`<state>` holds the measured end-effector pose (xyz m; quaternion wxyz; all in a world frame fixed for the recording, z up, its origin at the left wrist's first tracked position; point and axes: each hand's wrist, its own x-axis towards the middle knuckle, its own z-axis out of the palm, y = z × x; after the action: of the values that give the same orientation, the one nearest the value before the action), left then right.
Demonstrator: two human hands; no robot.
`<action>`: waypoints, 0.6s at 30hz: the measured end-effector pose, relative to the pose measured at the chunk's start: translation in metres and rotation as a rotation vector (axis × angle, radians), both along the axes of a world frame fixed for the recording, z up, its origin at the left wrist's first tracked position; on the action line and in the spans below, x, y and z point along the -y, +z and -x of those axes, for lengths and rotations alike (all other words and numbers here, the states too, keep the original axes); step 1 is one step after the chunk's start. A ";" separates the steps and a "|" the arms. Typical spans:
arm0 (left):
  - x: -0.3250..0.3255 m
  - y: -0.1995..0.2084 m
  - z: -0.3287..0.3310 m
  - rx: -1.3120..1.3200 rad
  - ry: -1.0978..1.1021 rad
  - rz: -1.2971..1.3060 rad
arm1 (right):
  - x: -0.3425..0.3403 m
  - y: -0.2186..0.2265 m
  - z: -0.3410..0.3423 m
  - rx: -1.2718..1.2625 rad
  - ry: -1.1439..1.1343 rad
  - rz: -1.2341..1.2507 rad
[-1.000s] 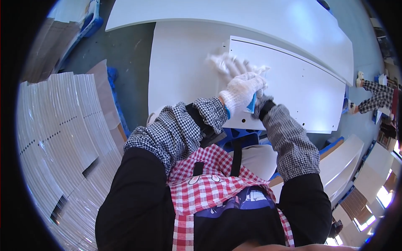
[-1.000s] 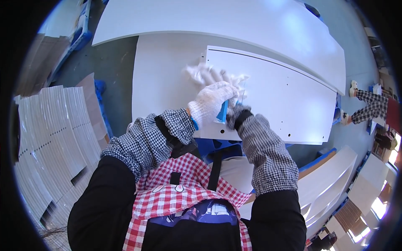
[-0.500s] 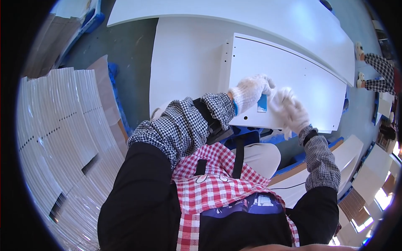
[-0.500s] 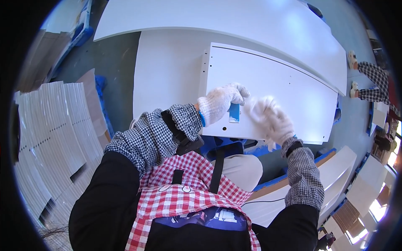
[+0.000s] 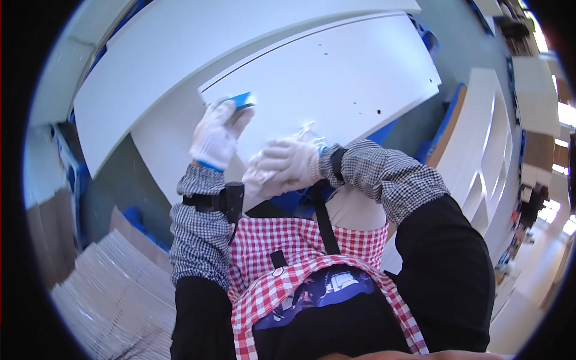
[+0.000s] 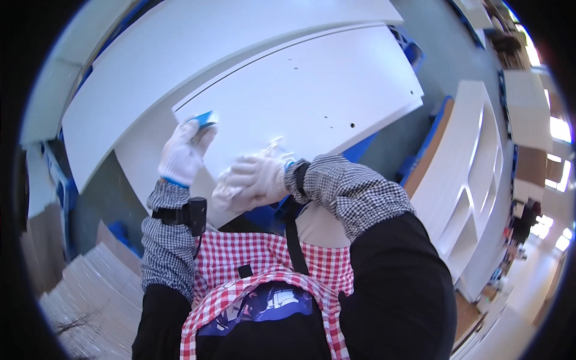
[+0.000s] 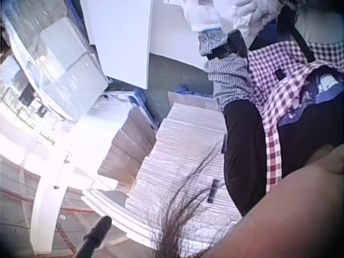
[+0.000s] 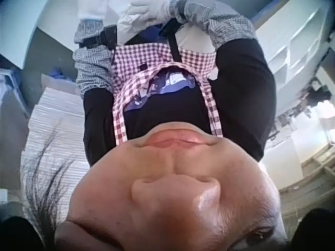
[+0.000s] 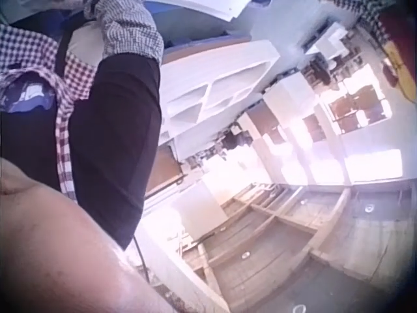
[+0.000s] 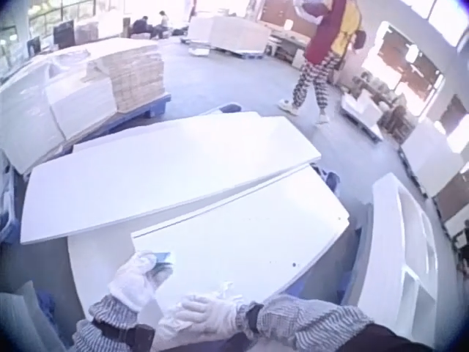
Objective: Cleaning and wiping white furniture panels using a cloth and a blue cleaning block in a factory setting.
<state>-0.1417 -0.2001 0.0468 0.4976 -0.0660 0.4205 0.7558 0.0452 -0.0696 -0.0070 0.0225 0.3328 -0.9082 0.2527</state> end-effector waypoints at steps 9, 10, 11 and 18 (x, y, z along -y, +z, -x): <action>-0.025 0.011 -0.024 0.046 -0.122 0.118 | -0.231 0.046 -0.114 0.667 -1.532 -0.362; -0.042 0.017 -0.038 0.031 -0.187 0.122 | -0.252 0.032 -0.142 0.401 -1.863 -0.535; -0.048 0.023 -0.040 -0.005 -0.225 0.154 | -0.254 0.030 -0.136 0.393 -1.867 -0.508; -0.120 0.032 -0.063 -0.166 -0.655 0.221 | -0.251 0.048 -0.117 0.352 -1.860 -0.481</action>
<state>-0.0785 -0.0797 0.0790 0.6676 0.0804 0.5375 0.5089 0.1625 0.1814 0.0412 0.0084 -0.5636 -0.8259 -0.0116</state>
